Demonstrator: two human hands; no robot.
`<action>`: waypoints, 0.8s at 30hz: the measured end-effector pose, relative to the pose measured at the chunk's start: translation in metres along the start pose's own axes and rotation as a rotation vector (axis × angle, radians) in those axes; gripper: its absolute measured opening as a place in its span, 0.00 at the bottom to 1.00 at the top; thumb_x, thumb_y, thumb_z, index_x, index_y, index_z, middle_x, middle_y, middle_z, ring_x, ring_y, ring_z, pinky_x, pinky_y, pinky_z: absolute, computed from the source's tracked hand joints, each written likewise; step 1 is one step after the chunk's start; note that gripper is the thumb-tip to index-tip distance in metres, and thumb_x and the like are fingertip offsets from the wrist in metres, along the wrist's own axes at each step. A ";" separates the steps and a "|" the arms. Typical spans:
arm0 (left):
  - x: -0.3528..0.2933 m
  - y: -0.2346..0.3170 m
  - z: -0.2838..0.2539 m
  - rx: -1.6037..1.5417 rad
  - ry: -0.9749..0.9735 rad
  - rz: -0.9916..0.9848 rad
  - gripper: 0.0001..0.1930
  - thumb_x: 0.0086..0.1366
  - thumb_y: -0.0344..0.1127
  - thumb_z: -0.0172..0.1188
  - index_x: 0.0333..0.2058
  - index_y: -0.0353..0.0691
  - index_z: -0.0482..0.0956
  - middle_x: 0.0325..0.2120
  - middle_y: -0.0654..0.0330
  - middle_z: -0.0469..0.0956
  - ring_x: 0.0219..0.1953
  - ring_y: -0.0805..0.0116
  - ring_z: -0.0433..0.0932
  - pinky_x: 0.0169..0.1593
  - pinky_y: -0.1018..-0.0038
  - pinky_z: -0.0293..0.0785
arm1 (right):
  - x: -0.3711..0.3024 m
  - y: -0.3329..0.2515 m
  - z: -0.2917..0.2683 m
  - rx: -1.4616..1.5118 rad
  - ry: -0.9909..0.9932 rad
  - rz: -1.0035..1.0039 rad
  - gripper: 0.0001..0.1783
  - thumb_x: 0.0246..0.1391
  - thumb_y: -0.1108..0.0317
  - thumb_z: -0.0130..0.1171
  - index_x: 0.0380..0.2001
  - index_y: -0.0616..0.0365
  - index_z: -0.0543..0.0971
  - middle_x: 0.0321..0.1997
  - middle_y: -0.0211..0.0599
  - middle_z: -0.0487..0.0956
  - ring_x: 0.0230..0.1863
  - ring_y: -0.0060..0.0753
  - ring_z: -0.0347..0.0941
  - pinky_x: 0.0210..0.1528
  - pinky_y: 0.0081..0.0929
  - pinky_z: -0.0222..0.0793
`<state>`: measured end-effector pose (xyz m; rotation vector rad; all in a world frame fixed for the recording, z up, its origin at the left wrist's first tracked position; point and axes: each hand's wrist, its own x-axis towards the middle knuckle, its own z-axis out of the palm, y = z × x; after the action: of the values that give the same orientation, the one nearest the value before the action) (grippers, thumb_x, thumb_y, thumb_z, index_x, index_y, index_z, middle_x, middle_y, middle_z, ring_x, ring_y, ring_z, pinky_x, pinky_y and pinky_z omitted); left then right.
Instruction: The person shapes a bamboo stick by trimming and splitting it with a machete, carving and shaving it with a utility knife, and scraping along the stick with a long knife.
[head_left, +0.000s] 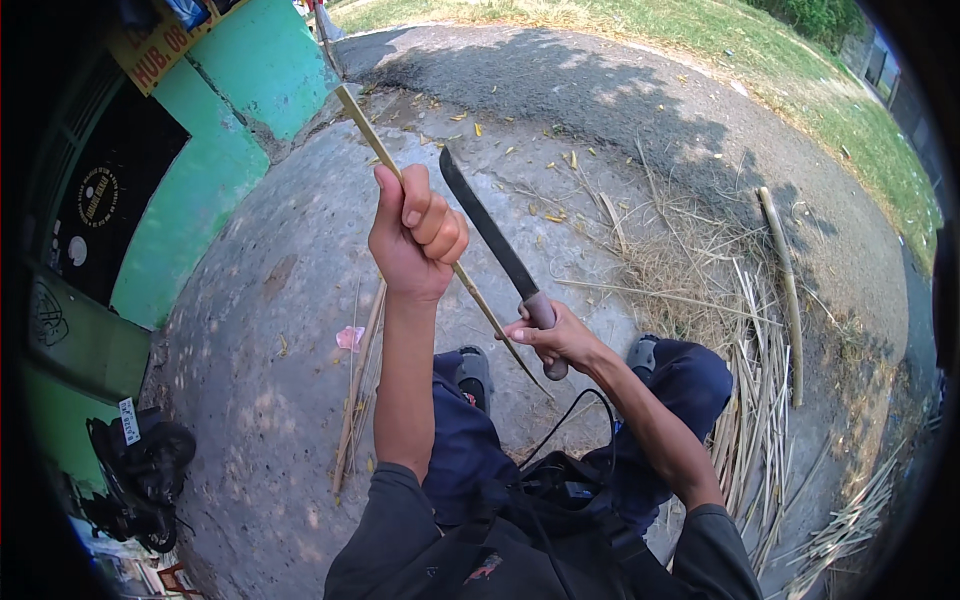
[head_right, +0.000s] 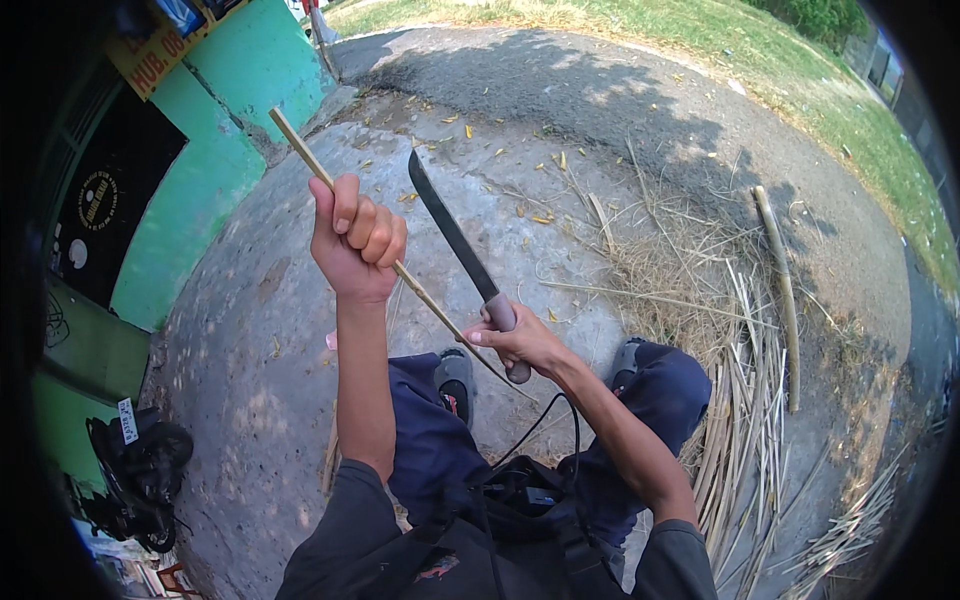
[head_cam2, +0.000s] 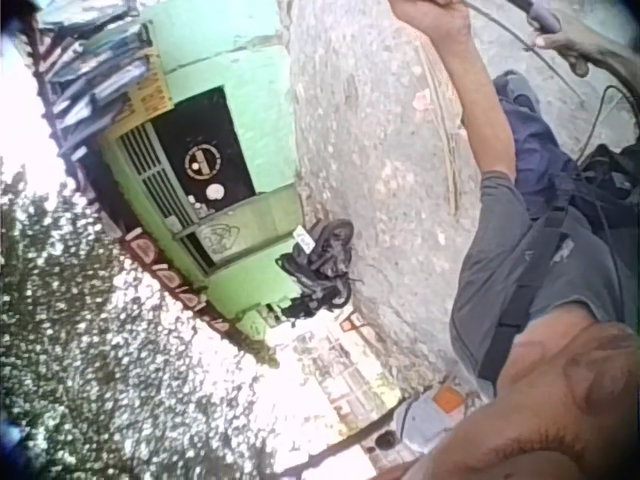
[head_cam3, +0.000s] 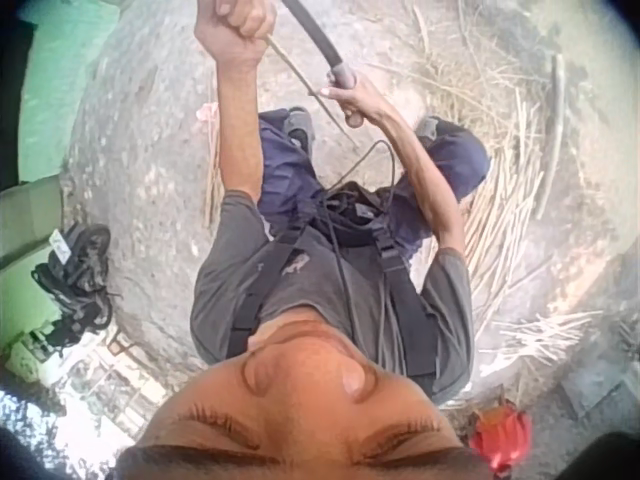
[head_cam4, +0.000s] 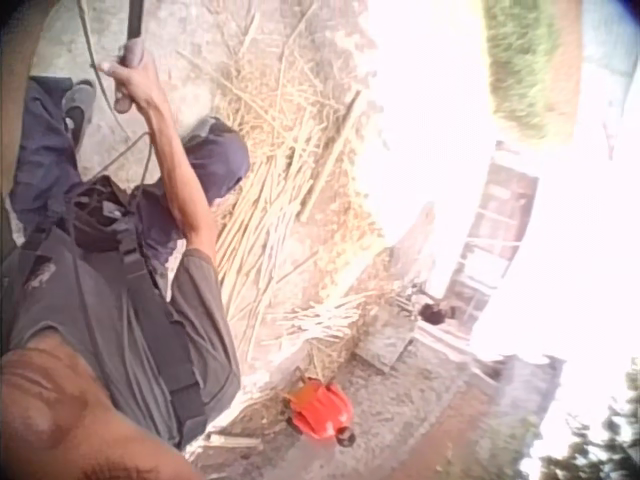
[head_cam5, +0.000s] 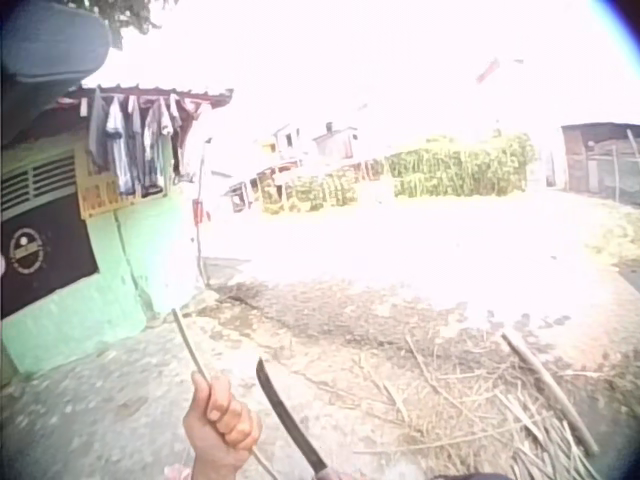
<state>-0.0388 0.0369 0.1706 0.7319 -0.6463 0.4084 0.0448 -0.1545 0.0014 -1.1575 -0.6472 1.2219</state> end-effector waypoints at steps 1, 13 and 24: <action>0.001 -0.001 0.002 0.042 0.042 0.014 0.25 0.83 0.54 0.35 0.26 0.46 0.59 0.11 0.74 0.45 0.09 0.83 0.38 0.11 0.78 0.36 | 0.002 0.002 0.001 0.083 -0.077 -0.012 0.25 0.55 0.64 0.76 0.44 0.58 0.69 0.42 0.43 0.87 0.18 0.15 0.68 0.16 0.17 0.61; 0.000 -0.027 0.022 0.930 0.495 0.081 0.40 0.75 0.67 0.47 0.66 0.32 0.62 0.36 0.57 0.80 0.34 0.69 0.78 0.46 0.70 0.74 | 0.010 0.000 -0.010 0.007 0.187 -0.158 0.26 0.49 0.72 0.78 0.39 0.54 0.67 0.36 0.40 0.86 0.18 0.17 0.71 0.16 0.19 0.65; -0.045 -0.074 -0.027 0.799 0.498 -0.355 0.22 0.71 0.39 0.66 0.56 0.35 0.72 0.36 0.58 0.82 0.38 0.72 0.82 0.57 0.66 0.77 | 0.033 0.002 -0.021 0.004 0.381 -0.309 0.26 0.48 0.73 0.79 0.39 0.55 0.67 0.37 0.42 0.87 0.22 0.17 0.73 0.19 0.21 0.65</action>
<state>-0.0205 0.0011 0.0895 1.4149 0.1542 0.4957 0.0714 -0.1299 -0.0133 -1.1955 -0.5096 0.7170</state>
